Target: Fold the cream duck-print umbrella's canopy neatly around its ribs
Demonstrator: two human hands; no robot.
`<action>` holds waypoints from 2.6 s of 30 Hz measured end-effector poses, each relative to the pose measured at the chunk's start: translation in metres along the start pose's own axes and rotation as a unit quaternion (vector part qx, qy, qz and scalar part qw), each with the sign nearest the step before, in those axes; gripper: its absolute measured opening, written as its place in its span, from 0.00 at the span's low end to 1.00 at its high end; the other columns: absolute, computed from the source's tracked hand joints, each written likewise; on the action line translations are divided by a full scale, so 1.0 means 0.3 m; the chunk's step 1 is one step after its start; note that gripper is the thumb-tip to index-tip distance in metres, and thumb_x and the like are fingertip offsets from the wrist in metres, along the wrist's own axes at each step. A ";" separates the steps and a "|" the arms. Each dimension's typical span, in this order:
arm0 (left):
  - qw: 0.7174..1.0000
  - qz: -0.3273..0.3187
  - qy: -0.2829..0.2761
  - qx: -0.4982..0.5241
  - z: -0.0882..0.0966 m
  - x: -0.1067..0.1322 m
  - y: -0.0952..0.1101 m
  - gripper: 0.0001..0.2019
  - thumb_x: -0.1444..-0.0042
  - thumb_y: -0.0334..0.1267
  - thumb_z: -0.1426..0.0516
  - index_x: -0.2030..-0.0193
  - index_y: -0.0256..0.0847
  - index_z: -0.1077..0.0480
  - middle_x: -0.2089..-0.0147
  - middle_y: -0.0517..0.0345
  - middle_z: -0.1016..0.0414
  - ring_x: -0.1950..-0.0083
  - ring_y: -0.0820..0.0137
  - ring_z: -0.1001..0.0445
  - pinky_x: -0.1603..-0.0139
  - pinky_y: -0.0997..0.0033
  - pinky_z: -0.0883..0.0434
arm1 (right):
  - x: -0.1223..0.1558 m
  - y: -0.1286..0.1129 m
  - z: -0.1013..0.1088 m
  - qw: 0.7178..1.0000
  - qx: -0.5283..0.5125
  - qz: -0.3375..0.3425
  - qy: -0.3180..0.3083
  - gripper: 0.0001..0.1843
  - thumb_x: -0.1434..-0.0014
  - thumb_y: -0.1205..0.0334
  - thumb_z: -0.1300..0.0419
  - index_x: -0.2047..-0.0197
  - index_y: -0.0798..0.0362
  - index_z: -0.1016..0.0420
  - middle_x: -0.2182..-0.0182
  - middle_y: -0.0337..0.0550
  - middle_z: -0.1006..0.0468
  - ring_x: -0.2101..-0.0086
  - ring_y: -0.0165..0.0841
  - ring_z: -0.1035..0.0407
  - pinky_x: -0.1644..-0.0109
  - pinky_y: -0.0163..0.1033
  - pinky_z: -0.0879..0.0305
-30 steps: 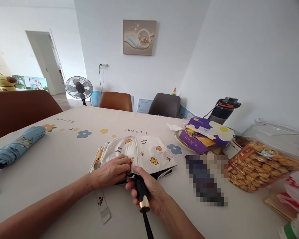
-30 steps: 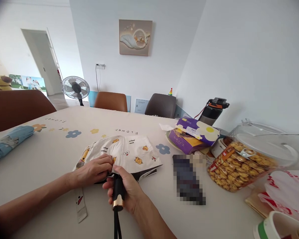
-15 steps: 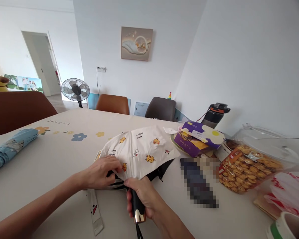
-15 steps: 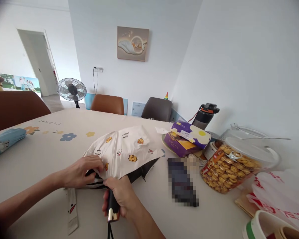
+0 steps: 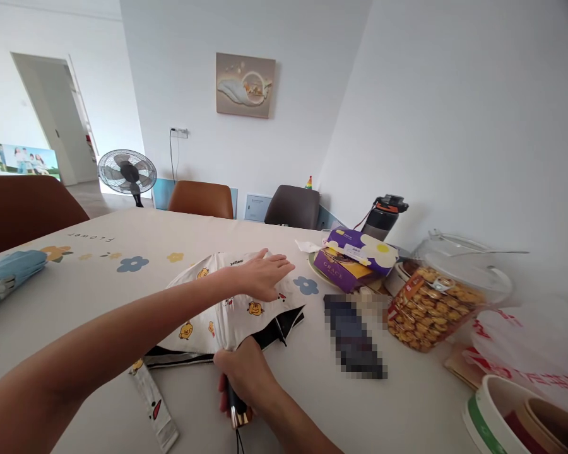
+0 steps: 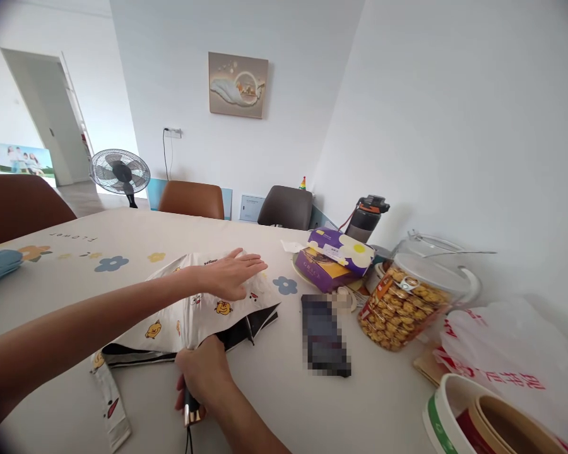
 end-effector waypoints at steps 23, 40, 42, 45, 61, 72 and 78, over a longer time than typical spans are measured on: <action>0.942 0.265 0.178 0.102 0.034 0.745 -0.311 0.13 0.49 0.32 0.54 0.66 0.41 0.29 0.61 0.57 0.25 0.57 0.68 0.31 0.58 0.74 0.33 | 0.011 -0.018 -0.044 0.993 -0.108 0.020 -0.047 0.07 0.56 0.69 0.46 0.83 0.57 0.38 0.89 0.39 0.34 0.88 0.29 0.38 0.88 0.32 0.41; 0.963 0.240 0.120 -0.020 -0.041 0.588 -0.202 0.14 0.44 0.47 0.50 0.66 0.41 0.28 0.69 0.56 0.28 0.62 0.66 0.30 0.43 0.52 0.44 | 0.006 -0.021 -0.034 0.995 -0.085 0.045 -0.035 0.06 0.56 0.66 0.46 0.81 0.57 0.38 0.87 0.37 0.33 0.88 0.27 0.39 0.89 0.31 0.43; 0.971 0.172 0.163 -0.037 -0.010 0.557 -0.115 0.13 0.45 0.38 0.49 0.54 0.42 0.32 0.53 0.52 0.29 0.49 0.62 0.33 0.40 0.51 0.49 | 0.005 -0.019 -0.031 0.994 -0.091 0.045 -0.028 0.08 0.56 0.66 0.46 0.83 0.57 0.38 0.87 0.38 0.33 0.88 0.27 0.39 0.89 0.31 0.44; 0.989 0.047 0.139 0.011 -0.029 0.508 0.005 0.24 0.48 0.23 0.54 0.46 0.47 0.38 0.43 0.58 0.34 0.39 0.66 0.42 0.37 0.54 0.53 | 0.004 -0.014 -0.031 0.994 -0.097 0.038 -0.026 0.08 0.56 0.66 0.46 0.83 0.58 0.37 0.87 0.39 0.34 0.89 0.28 0.39 0.89 0.31 0.44; 0.966 0.069 0.198 0.149 -0.054 0.505 -0.040 0.16 0.47 0.24 0.53 0.57 0.43 0.32 0.52 0.58 0.27 0.44 0.69 0.35 0.40 0.62 0.43 | 0.028 -0.038 -0.017 0.983 -0.168 -0.018 -0.068 0.15 0.44 0.51 0.47 0.72 0.55 0.41 0.82 0.38 0.31 0.87 0.24 0.41 0.87 0.30 0.45; 0.804 0.482 0.083 0.340 -0.178 0.729 -0.700 0.24 0.55 0.56 0.45 0.58 0.39 0.28 0.54 0.49 0.28 0.52 0.58 0.32 0.51 0.62 0.37 | 0.035 -0.036 -0.005 0.991 -0.131 -0.010 -0.037 0.13 0.42 0.54 0.49 0.71 0.53 0.47 0.82 0.36 0.33 0.87 0.24 0.42 0.86 0.30 0.44; 0.816 0.411 0.054 0.402 -0.143 0.685 -0.679 0.17 0.61 0.50 0.40 0.65 0.42 0.26 0.61 0.56 0.27 0.55 0.62 0.33 0.56 0.67 0.37 | 0.020 -0.017 -0.005 0.990 -0.129 -0.020 -0.047 0.16 0.45 0.51 0.46 0.74 0.53 0.47 0.81 0.37 0.32 0.86 0.23 0.41 0.85 0.30 0.43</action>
Point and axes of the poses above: each hand's wrist, its own x-axis away from the middle knuckle, its own z-axis out of the back of the hand, y = z × x, the point moved 10 cm from there along -x, towards the middle knuckle
